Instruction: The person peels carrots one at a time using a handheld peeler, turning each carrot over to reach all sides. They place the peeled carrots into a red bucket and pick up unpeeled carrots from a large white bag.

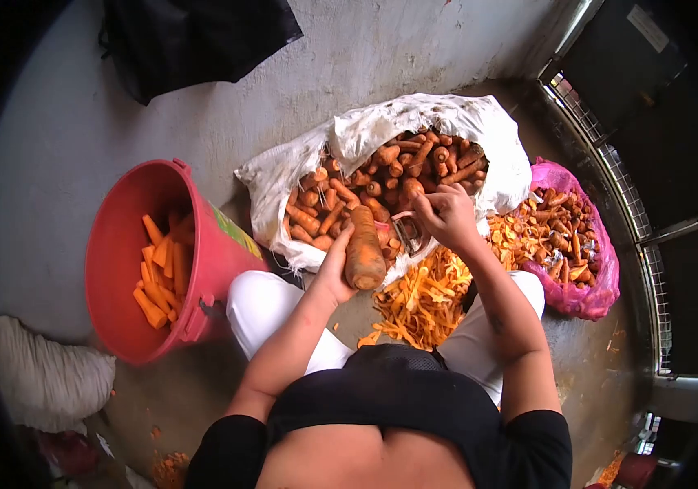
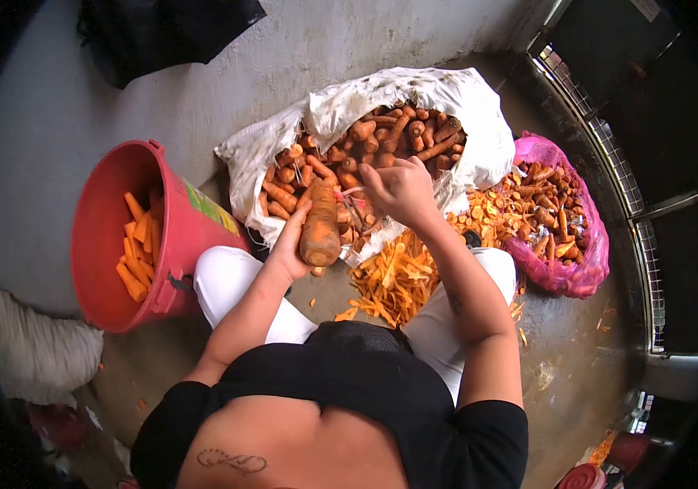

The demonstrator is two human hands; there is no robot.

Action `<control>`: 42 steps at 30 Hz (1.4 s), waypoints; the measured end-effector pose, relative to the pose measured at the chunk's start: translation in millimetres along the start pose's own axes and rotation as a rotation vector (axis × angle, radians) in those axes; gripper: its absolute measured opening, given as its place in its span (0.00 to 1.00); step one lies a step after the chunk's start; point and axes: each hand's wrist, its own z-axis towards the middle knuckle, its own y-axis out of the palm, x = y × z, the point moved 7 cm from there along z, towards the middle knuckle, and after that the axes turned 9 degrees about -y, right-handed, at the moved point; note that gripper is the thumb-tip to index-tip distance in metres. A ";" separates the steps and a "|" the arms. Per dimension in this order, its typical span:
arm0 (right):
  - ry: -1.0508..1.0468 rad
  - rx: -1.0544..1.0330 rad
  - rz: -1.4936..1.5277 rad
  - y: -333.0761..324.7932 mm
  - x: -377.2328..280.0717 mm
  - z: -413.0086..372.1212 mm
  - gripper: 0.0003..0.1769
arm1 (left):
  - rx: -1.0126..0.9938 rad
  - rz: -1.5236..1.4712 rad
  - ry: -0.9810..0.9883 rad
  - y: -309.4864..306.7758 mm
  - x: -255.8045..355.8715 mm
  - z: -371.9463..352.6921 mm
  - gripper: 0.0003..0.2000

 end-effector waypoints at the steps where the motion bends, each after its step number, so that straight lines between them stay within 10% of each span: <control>1: -0.044 -0.016 0.004 4.7 -3.9 0.7 0.21 | -0.009 0.016 -0.003 -6.8 -2.5 8.4 0.24; 18: -0.405 -0.005 0.059 9.6 -36.9 -2.8 0.21 | -0.041 0.201 -0.166 7.5 -21.8 39.6 0.21; 42: -0.375 -0.090 0.108 26.3 -34.5 -9.5 0.20 | -0.029 0.233 -0.140 2.7 -24.1 41.2 0.22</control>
